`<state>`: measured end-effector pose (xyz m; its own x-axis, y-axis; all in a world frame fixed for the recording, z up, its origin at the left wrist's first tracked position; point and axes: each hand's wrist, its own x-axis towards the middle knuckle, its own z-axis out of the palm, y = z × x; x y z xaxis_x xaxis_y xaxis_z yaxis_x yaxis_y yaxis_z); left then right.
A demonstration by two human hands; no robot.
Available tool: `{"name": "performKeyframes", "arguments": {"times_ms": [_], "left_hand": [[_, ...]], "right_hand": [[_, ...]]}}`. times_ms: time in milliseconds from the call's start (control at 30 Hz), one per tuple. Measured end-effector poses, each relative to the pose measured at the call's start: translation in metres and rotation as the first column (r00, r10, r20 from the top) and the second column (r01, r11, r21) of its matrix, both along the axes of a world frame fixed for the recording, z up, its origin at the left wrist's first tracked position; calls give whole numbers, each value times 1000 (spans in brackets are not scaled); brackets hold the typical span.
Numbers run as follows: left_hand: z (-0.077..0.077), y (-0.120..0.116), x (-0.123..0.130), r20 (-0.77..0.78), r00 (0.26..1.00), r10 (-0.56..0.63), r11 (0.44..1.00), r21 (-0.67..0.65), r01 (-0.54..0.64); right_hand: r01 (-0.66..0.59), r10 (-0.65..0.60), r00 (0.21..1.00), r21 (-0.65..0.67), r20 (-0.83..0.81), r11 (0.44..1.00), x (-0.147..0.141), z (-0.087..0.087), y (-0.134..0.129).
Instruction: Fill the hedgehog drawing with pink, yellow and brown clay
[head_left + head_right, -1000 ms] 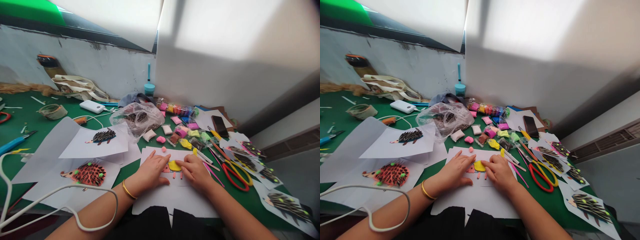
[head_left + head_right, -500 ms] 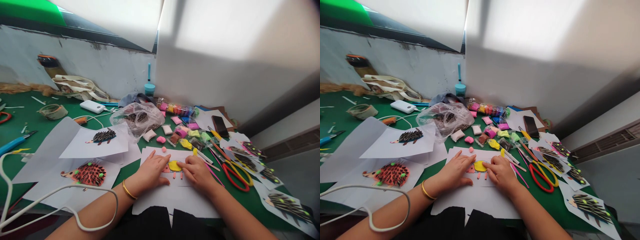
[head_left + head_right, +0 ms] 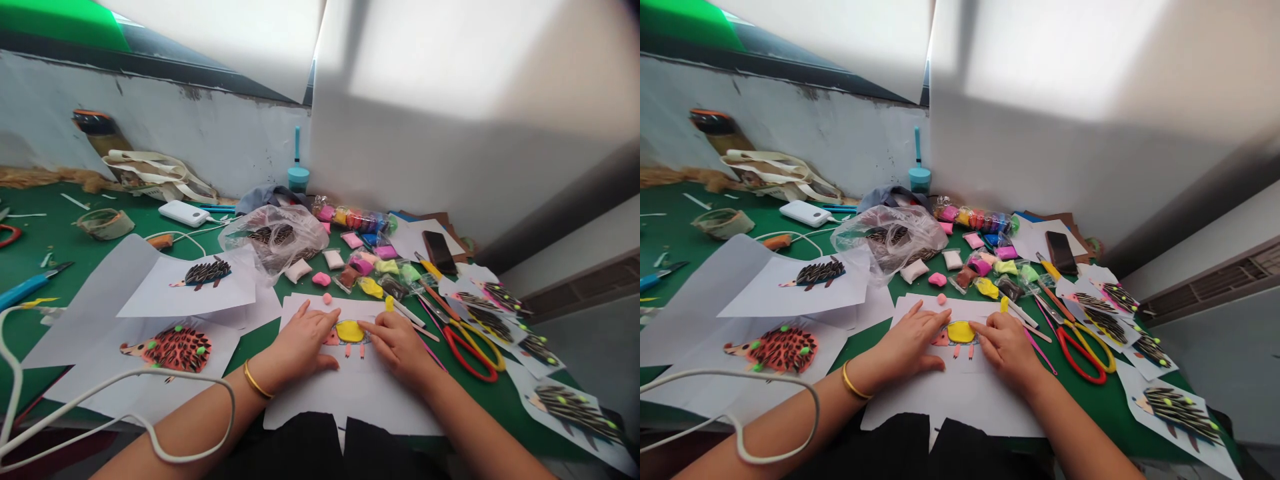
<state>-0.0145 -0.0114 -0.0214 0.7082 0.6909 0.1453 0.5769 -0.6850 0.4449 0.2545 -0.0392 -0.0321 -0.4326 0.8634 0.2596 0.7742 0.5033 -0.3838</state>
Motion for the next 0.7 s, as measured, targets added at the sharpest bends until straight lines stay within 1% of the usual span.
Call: {"name": "performKeyframes", "arguments": {"times_ms": [67, 133, 200, 267, 367, 533, 600, 700], "left_hand": [[2, 0, 0, -9, 1000, 2, 1000, -1, -2], [3, -1, 0, -9, 1000, 6, 1000, -3, -6], [3, 0, 0, -3, 1000, 7, 1000, -2, -7], [1, 0, 1, 2, 1000, 6, 1000, -2, -6], [0, 1, 1, 6, 1000, 4, 1000, 0, -4], [2, 0, 0, 2, 1000, 5, 1000, -4, -5], [2, 0, 0, -2, 1000, 6, 1000, -5, -6], [3, 0, 0, -4, 1000, 2, 1000, -8, -2]], "right_hand": [[3, -4, 997, 16, 71, 1000, -3, 2, -2], [19, -23, 994, 41, 103, 999, -4, 3, -2], [28, -33, 995, 53, 93, 998, -1, 2, -1], [34, -37, 998, 66, 44, 997, 2, 1, -1], [19, -19, 1000, 88, -5, 996, 6, 0, -4], [-47, 41, 993, 58, 110, 997, 2, 4, -10], [-36, 28, 993, 66, 117, 997, 2, 5, -10], [-11, 3, 997, 96, 83, 995, 5, 3, -9]]}}
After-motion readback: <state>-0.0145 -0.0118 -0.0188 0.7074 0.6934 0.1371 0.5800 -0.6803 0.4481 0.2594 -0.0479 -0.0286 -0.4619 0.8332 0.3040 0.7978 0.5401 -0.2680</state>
